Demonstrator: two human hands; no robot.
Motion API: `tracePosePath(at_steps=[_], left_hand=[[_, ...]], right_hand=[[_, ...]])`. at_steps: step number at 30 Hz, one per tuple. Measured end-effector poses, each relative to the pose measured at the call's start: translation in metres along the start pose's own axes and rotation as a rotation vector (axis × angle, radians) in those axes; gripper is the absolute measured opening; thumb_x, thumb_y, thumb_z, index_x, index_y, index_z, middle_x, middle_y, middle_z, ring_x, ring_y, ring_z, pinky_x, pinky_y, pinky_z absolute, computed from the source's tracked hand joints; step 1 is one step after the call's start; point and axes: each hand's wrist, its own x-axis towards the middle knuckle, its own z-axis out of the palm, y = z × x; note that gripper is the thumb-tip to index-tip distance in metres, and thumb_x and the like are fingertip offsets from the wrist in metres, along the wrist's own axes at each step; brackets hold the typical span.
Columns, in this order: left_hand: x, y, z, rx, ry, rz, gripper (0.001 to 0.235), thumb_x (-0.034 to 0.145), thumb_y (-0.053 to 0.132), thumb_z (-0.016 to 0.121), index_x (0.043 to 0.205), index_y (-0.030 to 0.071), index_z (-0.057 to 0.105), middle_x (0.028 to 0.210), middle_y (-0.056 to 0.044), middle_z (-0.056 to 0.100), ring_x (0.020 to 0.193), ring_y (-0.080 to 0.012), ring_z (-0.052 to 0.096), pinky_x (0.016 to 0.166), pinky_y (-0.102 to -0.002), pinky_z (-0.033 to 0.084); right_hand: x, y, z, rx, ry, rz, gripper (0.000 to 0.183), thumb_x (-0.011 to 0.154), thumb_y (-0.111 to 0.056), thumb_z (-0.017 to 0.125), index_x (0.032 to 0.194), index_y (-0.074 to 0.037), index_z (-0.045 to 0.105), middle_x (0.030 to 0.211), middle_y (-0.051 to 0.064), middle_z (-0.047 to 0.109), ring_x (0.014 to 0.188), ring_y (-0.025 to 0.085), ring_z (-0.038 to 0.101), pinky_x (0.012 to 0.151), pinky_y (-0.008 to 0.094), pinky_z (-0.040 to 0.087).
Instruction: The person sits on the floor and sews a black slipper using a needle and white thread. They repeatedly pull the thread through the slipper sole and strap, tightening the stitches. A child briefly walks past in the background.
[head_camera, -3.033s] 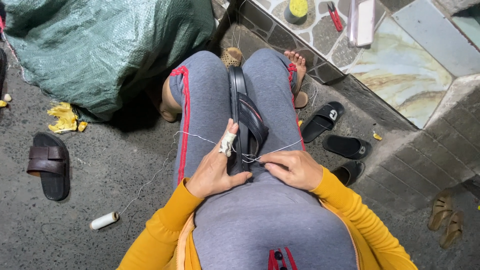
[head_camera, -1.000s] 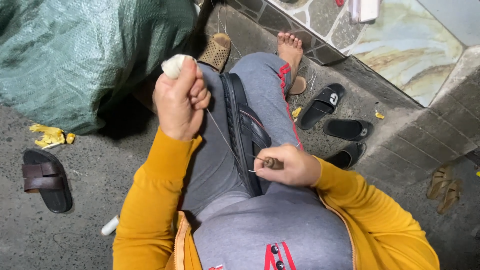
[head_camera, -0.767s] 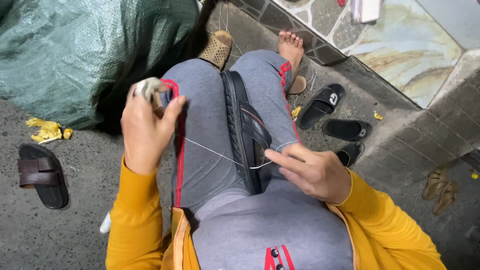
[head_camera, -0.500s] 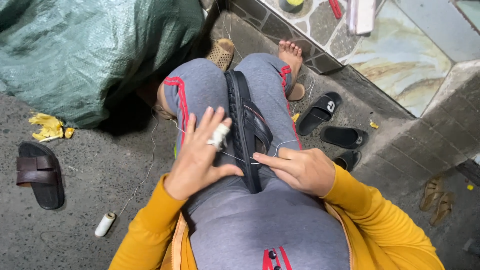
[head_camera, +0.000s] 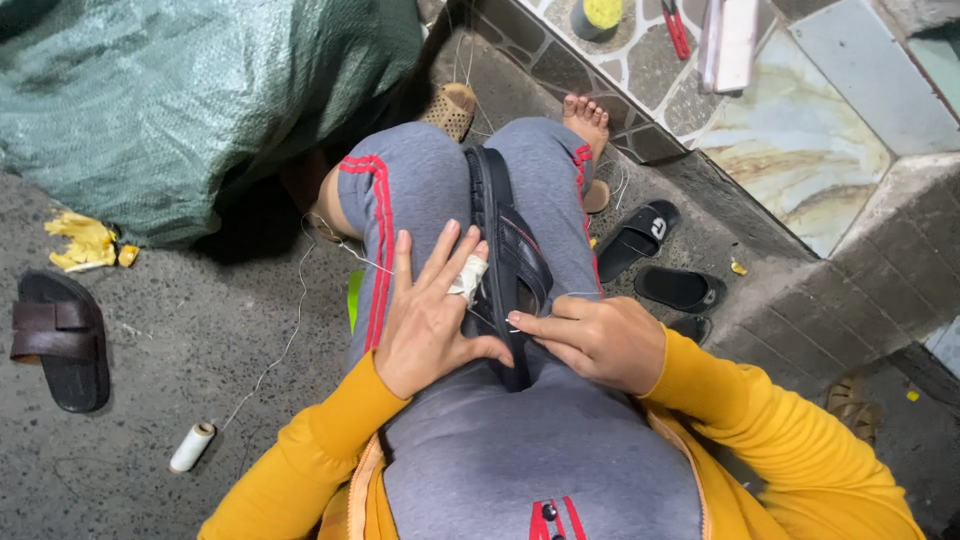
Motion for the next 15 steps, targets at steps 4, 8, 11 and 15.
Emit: tracePosePath(at_steps=[4,8,11,15], left_hand=[[-0.001,0.002,0.002,0.001,0.042,-0.02,0.119,0.047,0.064,0.078,0.139,-0.002,0.042,0.146,-0.019,0.043,0.142,-0.0339,0.03,0.116,-0.061,-0.002],[-0.022,0.003,-0.005,-0.048,0.101,-0.012,0.079,0.062,0.047,0.08,0.12,-0.001,0.056,0.12,-0.018,0.057,0.122,-0.034,0.048,0.114,-0.057,0.02],[-0.046,-0.004,-0.009,-0.171,0.057,-0.031,0.029,0.078,0.026,0.076,0.089,0.001,0.068,0.087,-0.014,0.066,0.094,-0.0316,0.065,0.102,-0.05,0.041],[-0.034,0.013,-0.043,-0.811,-0.122,-0.08,0.008,0.085,0.012,0.067,0.084,0.004,0.068,0.098,-0.013,0.068,0.091,-0.0331,0.068,0.086,-0.048,0.05]], right_hand=[[0.0,0.003,0.03,0.024,0.099,0.035,0.025,0.089,-0.032,0.06,0.112,-0.031,0.071,0.073,-0.004,0.063,0.056,0.019,0.065,0.048,0.028,0.05],[-0.002,0.001,0.03,0.065,0.166,0.038,0.025,0.087,-0.032,0.064,0.111,-0.033,0.072,0.075,-0.009,0.066,0.055,0.015,0.064,0.048,0.025,0.051],[-0.003,-0.001,0.023,0.065,0.177,-0.016,0.025,0.089,-0.028,0.063,0.112,-0.03,0.071,0.076,-0.006,0.066,0.056,0.017,0.064,0.048,0.027,0.051],[-0.003,0.001,0.021,0.016,0.208,-0.134,0.023,0.09,-0.023,0.06,0.11,-0.023,0.072,0.076,0.0,0.064,0.055,0.02,0.065,0.046,0.03,0.051]])
